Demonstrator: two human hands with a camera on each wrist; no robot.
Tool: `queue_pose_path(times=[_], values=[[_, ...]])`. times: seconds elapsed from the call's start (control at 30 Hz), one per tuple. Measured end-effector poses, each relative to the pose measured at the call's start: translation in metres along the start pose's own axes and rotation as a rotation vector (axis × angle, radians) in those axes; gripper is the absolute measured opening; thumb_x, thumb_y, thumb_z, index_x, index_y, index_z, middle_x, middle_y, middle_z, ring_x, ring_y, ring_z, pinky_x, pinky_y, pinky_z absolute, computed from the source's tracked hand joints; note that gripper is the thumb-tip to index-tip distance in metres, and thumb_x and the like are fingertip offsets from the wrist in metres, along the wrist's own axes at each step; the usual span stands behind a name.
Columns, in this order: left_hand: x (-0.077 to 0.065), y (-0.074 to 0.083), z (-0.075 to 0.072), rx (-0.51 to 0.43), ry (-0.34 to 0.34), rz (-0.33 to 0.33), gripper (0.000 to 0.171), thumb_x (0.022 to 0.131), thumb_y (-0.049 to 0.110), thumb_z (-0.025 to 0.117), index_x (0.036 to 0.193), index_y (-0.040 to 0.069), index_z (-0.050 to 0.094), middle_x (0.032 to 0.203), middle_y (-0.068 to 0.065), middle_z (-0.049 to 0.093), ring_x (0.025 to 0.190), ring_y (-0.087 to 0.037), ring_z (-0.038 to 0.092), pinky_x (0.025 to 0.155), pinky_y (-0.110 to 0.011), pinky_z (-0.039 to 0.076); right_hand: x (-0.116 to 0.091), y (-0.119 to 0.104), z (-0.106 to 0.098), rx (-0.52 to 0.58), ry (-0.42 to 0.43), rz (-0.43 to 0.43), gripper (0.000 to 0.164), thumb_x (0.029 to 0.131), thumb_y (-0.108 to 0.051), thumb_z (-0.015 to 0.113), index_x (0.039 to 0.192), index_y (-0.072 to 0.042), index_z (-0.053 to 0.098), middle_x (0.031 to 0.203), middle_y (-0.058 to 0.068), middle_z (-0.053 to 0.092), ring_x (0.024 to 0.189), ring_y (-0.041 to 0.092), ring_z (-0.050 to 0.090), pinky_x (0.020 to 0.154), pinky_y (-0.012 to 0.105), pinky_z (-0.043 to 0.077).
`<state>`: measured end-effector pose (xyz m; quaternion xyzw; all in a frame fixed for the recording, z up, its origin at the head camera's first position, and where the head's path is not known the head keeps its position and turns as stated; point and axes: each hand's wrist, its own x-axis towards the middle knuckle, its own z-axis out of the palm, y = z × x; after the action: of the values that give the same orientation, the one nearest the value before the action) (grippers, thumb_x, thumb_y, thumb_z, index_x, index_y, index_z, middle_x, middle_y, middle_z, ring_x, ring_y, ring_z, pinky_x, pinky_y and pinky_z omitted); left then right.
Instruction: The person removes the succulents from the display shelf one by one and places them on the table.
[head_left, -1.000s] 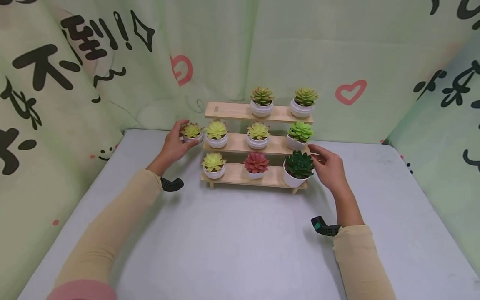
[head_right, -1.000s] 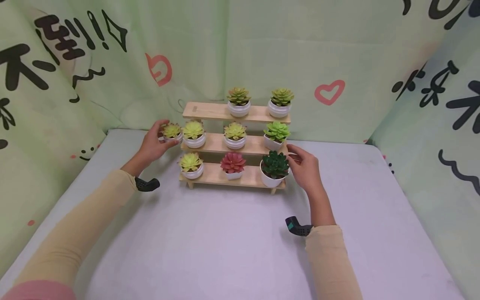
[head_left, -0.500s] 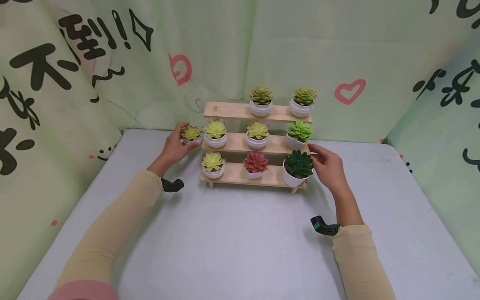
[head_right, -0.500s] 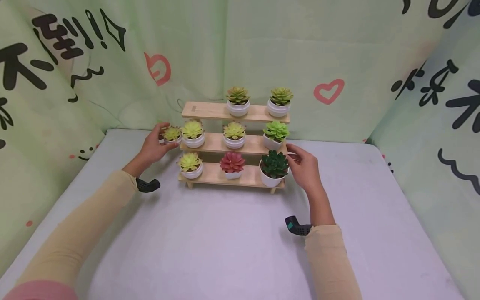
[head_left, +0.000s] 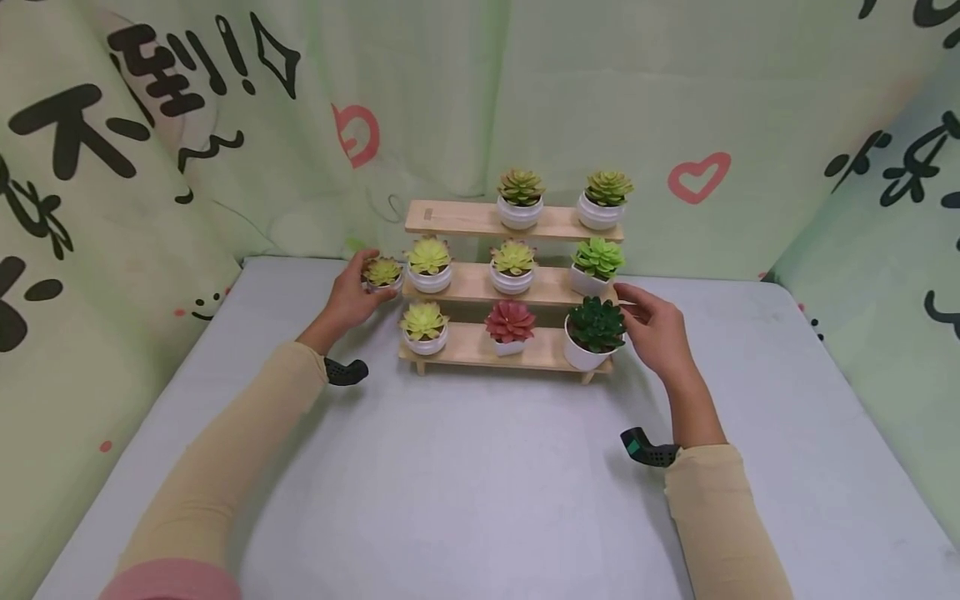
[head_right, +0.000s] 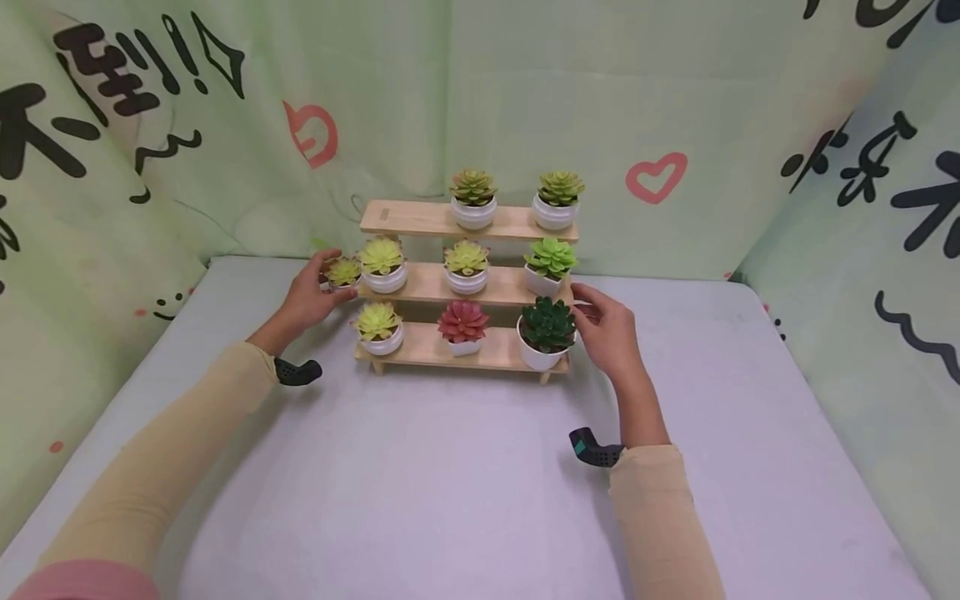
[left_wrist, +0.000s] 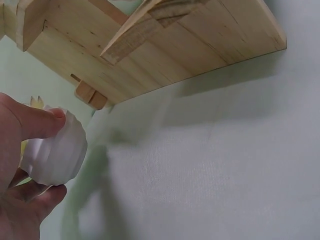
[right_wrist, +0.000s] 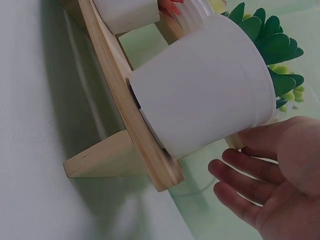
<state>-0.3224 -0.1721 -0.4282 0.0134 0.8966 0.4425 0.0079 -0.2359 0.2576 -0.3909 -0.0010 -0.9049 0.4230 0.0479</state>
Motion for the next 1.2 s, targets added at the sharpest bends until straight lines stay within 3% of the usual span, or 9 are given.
queue_pose_path(times=[0.57, 0.93, 1.2], values=[[-0.0010, -0.0086, 0.0024, 0.018, -0.012, 0.000, 0.073, 0.089, 0.017, 0.071, 0.148, 0.013, 0.028, 0.148, -0.022, 0.041, 0.137, -0.037, 0.039, 0.114, -0.052, 0.034, 0.0017, 0.0004, 0.0012, 0.005, -0.004, 0.002, 0.044, 0.101, -0.015, 0.051, 0.144, -0.009, 0.046, 0.146, 0.016, 0.048, 0.126, 0.034, 0.055, 0.101, 0.047, 0.048], [-0.0003, -0.0088, 0.0044, -0.001, -0.051, -0.015, 0.076, 0.088, 0.017, 0.072, 0.149, 0.013, 0.026, 0.150, -0.021, 0.037, 0.136, -0.037, 0.039, 0.111, -0.052, 0.037, 0.0014, 0.0008, 0.0001, -0.011, 0.000, 0.006, 0.043, 0.101, -0.014, 0.051, 0.143, -0.010, 0.047, 0.145, 0.016, 0.049, 0.125, 0.035, 0.056, 0.101, 0.047, 0.048], [-0.0039, -0.0023, 0.0018, 0.019, -0.048, -0.013, 0.083, 0.086, 0.023, 0.074, 0.151, 0.012, 0.024, 0.155, -0.017, 0.030, 0.144, -0.035, 0.028, 0.119, -0.053, 0.025, 0.0000, 0.0013, -0.0004, -0.011, 0.008, -0.043, 0.043, 0.100, -0.013, 0.051, 0.143, -0.006, 0.047, 0.143, 0.019, 0.051, 0.123, 0.036, 0.057, 0.100, 0.048, 0.049]])
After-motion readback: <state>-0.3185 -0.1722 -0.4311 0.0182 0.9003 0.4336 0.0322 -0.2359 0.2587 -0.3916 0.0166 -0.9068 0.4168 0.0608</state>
